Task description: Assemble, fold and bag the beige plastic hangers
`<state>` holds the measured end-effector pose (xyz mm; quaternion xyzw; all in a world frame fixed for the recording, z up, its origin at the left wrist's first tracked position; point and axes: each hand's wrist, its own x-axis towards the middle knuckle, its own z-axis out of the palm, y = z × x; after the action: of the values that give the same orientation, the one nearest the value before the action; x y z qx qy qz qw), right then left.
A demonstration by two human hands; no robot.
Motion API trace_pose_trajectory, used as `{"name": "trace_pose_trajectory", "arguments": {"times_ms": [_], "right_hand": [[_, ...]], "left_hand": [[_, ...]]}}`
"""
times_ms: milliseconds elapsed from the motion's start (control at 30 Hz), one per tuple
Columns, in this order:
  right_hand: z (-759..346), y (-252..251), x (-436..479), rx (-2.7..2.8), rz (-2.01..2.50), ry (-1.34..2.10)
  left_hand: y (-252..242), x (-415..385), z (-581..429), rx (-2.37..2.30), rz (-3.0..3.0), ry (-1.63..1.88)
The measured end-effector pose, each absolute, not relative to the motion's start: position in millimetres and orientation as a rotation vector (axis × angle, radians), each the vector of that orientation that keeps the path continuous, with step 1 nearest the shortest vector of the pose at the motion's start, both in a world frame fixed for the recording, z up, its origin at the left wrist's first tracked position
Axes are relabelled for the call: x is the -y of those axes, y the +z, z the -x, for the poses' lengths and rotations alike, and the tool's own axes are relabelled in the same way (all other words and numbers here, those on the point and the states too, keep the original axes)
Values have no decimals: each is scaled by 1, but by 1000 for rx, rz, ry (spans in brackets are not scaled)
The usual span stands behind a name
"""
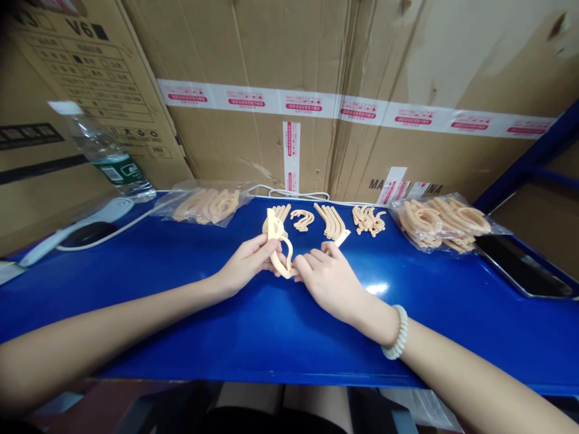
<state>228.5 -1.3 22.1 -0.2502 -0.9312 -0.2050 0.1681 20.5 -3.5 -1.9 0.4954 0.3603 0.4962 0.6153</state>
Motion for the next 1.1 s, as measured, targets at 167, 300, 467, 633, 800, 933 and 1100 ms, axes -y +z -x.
{"name": "trace_pose_trajectory", "arguments": {"times_ms": [167,300,467,633,800,933,1100], "right_hand": [[-226,27,6,2620,642,-637],[-233,35,4,2544,604,-620],[-262,55,-26,2347,697,-344],[-294,64,-64,2378,838,-307],[-307,40,-86,2518,890,-251],[-311,24,-93,2538,990,-243],[-312,26,-92,2504,1156,-191]], "left_hand": [[1,3,-21,-837,-1087,1136],[4,0,-19,-881,-923,1216],[7,0,-18,-838,-925,1218],[8,2,-18,-844,-957,1171],[7,2,-17,-852,-967,1158],[6,2,-16,-832,-982,1151],[8,3,-17,-843,-965,1174]]}}
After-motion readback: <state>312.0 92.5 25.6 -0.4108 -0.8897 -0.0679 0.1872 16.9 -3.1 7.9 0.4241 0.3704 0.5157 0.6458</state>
